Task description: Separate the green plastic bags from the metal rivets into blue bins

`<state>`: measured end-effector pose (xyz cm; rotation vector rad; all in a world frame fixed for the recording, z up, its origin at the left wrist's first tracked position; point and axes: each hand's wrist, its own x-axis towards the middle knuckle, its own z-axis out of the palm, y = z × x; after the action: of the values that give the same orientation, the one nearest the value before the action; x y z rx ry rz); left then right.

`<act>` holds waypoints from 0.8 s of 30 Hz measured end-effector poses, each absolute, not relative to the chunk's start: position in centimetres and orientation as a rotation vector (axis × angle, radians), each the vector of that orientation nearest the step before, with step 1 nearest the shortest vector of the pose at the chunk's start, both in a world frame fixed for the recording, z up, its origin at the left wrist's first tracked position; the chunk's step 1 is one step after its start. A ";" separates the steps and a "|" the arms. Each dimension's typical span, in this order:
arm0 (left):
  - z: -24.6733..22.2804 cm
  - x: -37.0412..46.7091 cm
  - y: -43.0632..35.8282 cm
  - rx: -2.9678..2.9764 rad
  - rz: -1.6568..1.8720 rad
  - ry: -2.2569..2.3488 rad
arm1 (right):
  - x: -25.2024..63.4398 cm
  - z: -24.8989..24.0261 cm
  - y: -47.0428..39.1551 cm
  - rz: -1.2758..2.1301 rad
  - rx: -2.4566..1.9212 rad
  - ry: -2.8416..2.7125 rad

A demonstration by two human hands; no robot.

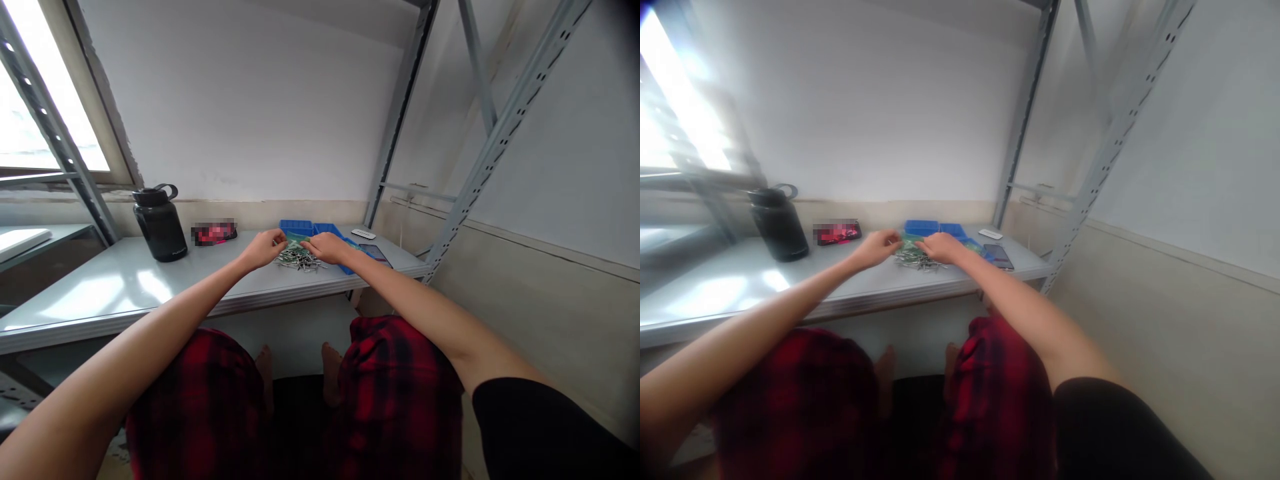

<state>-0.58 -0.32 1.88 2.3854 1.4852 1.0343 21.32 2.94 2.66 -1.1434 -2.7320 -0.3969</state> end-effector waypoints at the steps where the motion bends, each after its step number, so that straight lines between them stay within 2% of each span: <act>1: 1.9 -0.6 -0.3 2.385 1.037 1.483 | 21.3 2.7 2.9 -0.397 -1.143 -2.731; 24: 1.8 -0.6 -0.2 2.399 1.021 1.457 | 21.3 2.8 2.8 -0.416 -1.151 -2.750</act>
<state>-0.64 -0.25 1.77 2.3993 1.4574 1.0210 21.30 2.85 2.84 -1.1513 -2.7497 -0.4158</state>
